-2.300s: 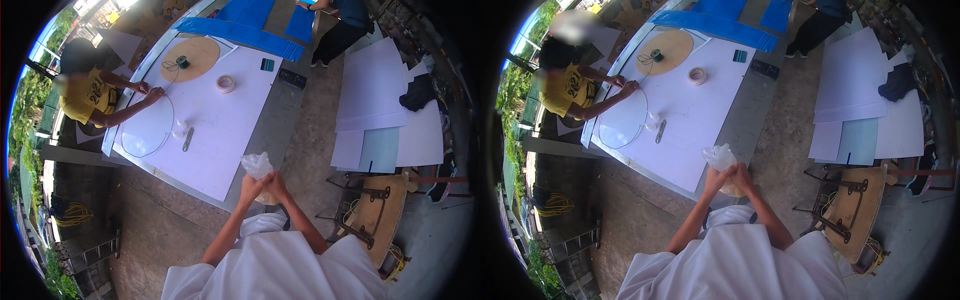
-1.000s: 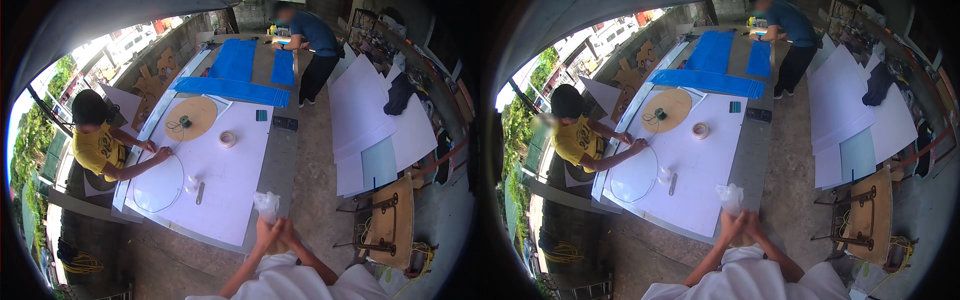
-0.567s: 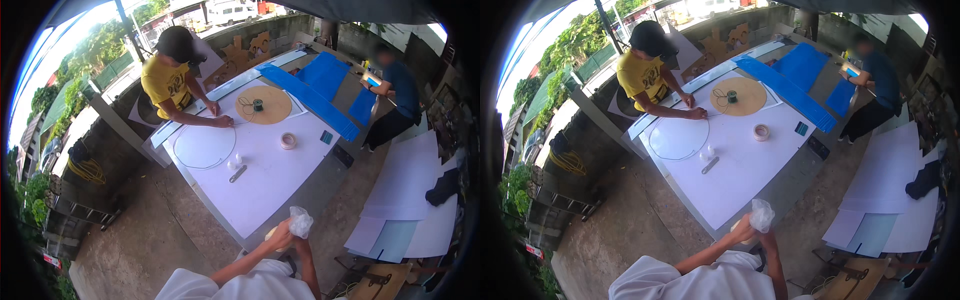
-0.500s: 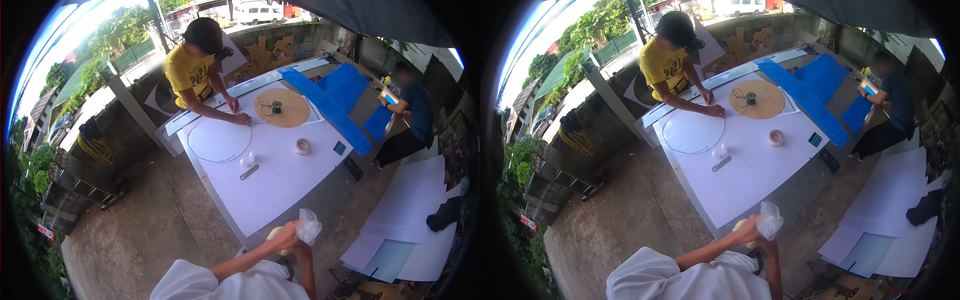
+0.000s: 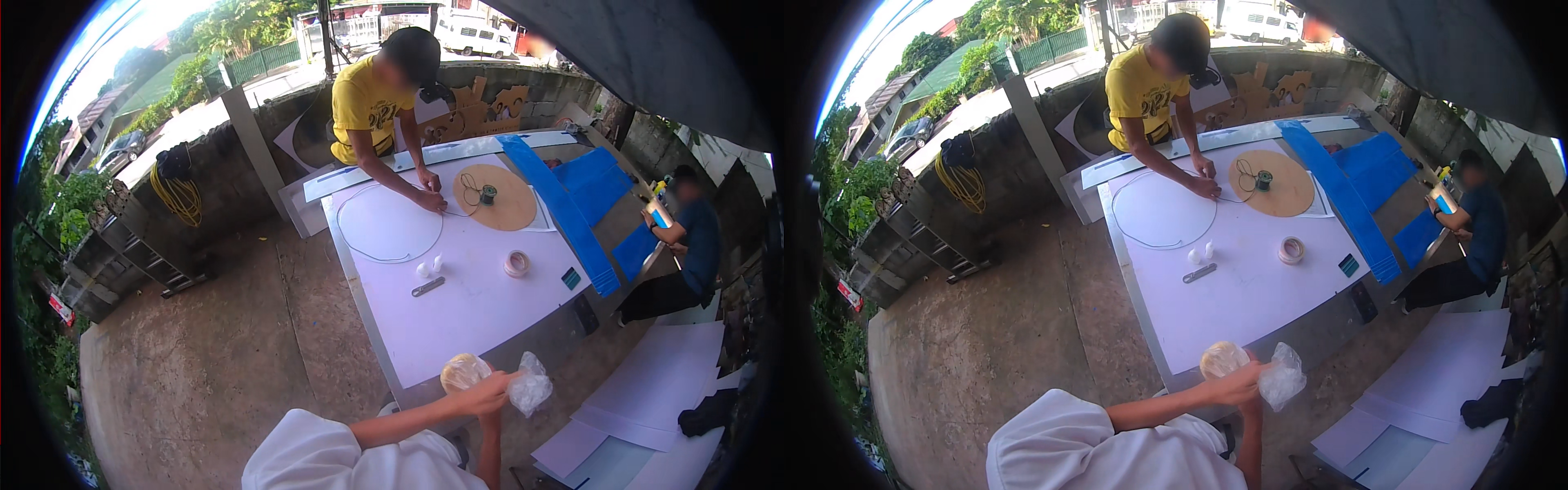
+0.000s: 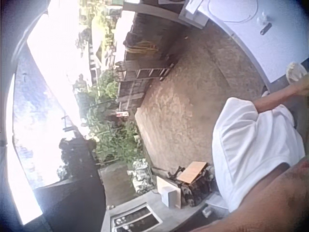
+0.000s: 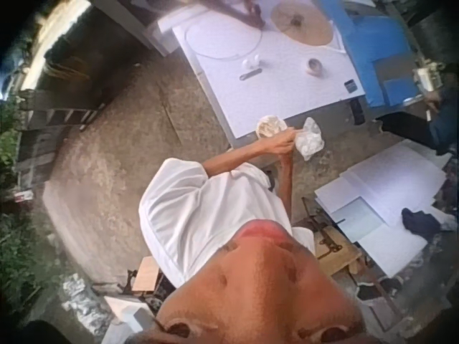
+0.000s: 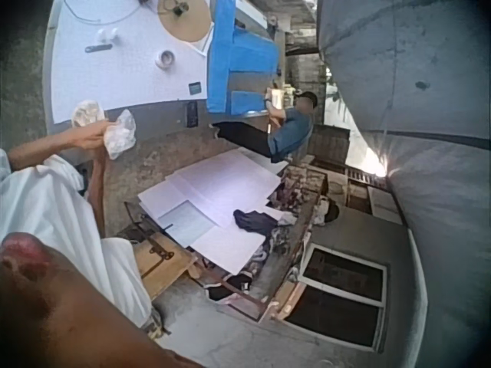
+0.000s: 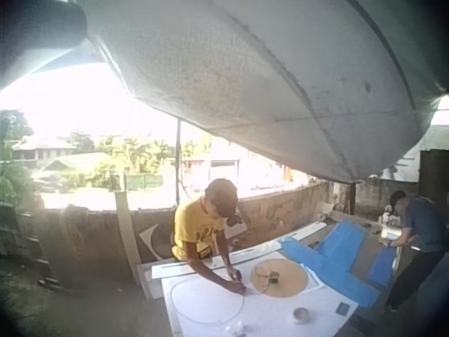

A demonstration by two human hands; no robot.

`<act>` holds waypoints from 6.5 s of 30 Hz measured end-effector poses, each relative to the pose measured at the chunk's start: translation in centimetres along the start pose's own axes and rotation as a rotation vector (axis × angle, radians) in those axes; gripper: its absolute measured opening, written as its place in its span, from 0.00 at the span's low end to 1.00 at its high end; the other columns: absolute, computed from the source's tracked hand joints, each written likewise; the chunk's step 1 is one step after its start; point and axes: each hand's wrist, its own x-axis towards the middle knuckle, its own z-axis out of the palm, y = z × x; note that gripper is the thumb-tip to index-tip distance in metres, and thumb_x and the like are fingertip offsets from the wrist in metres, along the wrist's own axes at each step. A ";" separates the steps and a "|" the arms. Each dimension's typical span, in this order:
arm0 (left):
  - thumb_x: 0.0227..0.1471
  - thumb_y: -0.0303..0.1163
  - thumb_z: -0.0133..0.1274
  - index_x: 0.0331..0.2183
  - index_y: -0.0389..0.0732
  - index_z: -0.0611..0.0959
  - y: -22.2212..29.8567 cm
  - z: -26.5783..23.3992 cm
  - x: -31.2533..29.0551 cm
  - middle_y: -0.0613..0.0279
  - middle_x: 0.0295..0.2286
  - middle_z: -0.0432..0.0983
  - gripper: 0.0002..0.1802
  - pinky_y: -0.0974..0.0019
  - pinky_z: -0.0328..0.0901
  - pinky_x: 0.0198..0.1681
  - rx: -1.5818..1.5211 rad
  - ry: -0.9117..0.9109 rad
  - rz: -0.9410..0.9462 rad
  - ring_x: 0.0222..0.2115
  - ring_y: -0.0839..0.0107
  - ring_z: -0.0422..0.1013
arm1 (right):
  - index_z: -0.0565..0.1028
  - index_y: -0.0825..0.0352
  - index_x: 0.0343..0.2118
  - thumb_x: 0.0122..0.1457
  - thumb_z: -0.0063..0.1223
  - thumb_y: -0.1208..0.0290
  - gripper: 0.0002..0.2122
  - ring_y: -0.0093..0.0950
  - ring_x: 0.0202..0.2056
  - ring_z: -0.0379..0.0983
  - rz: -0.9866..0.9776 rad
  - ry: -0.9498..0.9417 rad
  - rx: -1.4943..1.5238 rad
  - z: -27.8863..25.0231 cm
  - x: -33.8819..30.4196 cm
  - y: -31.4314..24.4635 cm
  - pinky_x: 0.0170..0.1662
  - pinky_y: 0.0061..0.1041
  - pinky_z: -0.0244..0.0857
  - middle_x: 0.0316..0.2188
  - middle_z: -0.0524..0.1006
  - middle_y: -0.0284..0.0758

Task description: Applying protective film to acrylic sheets and preparing signage components in an outdoor workshop.

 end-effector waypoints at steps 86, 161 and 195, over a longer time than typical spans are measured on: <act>0.43 0.22 0.55 0.33 0.35 0.77 -9.6 -5.3 -9.0 0.52 0.28 0.78 0.10 0.60 0.70 0.33 0.112 -0.200 -0.209 0.28 0.59 0.76 | 0.80 0.66 0.41 0.62 0.40 0.67 0.15 0.16 0.30 0.65 0.230 0.366 0.429 5.2 -4.8 -2.8 0.34 0.18 0.59 0.33 0.77 0.28; 0.42 0.18 0.52 0.39 0.41 0.75 44.4 50.1 -102.1 0.66 0.30 0.74 0.18 0.73 0.65 0.32 -0.656 -2.934 -0.093 0.31 0.80 0.69 | 0.72 0.68 0.33 0.62 0.44 0.75 0.05 0.19 0.34 0.63 0.660 3.016 0.175 62.5 -104.4 -35.8 0.38 0.21 0.59 0.30 0.68 0.28; 0.46 0.13 0.45 0.50 0.35 0.67 50.6 74.7 -131.3 0.60 0.38 0.71 0.26 0.67 0.64 0.48 -0.470 -2.082 -0.608 0.41 0.71 0.70 | 0.67 0.73 0.52 0.51 0.62 0.51 0.34 0.43 0.54 0.66 1.140 2.783 -1.257 59.5 -178.2 -43.4 0.55 0.34 0.59 0.50 0.70 0.53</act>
